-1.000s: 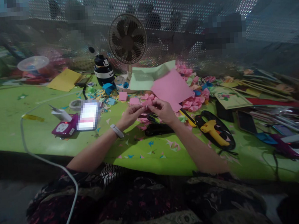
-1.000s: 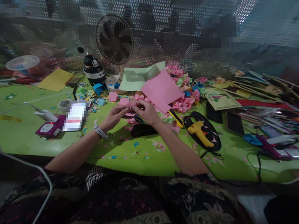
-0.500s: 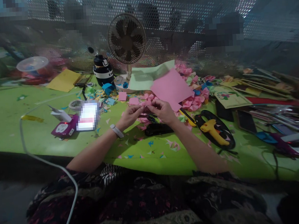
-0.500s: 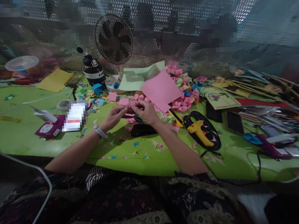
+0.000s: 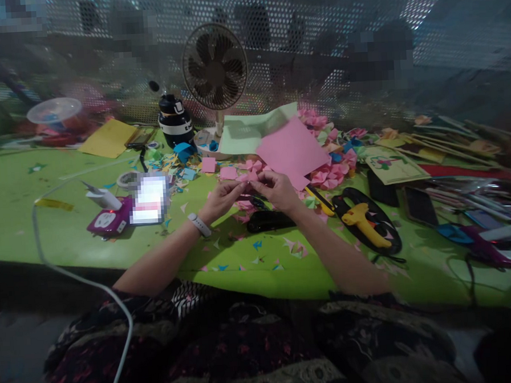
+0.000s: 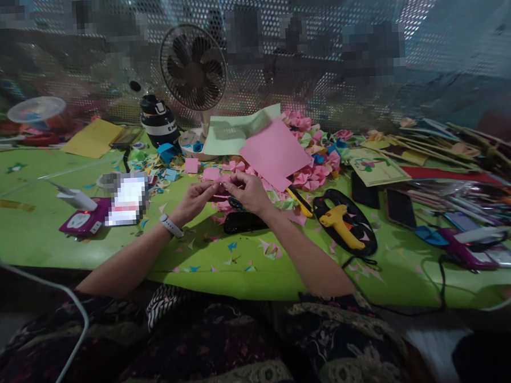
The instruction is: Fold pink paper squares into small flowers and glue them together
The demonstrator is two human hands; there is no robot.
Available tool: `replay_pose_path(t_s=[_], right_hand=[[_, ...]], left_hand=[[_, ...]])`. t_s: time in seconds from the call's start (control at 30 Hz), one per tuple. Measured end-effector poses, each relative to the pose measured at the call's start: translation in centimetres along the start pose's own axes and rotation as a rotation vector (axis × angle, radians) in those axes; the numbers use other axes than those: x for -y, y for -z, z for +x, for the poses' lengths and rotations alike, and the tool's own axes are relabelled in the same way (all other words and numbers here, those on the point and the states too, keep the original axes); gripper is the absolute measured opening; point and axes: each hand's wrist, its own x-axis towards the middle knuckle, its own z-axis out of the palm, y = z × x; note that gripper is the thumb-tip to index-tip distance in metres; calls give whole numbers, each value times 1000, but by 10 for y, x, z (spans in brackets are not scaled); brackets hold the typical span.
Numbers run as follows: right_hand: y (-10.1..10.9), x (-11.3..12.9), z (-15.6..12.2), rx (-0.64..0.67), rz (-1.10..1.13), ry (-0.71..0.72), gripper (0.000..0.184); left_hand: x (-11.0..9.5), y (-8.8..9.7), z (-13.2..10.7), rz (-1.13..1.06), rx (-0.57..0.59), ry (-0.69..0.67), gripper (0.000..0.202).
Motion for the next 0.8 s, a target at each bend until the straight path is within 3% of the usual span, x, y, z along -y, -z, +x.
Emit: replay_pose_path(t_s=[0.2, 0.3, 0.47, 0.8], right_hand=[[5, 9, 0, -92, 105, -55, 47], [7, 10, -1, -20, 57, -89, 49], [4, 8, -1, 4, 5, -19, 48], [3, 12, -2, -35, -26, 30, 48]], left_hand=[[-3, -1, 0, -43, -36, 0, 52], [-4, -1, -1, -42, -9, 39, 53], [-6, -3, -5, 0, 49, 36, 52], [-4, -3, -5, 7, 11, -29, 51]])
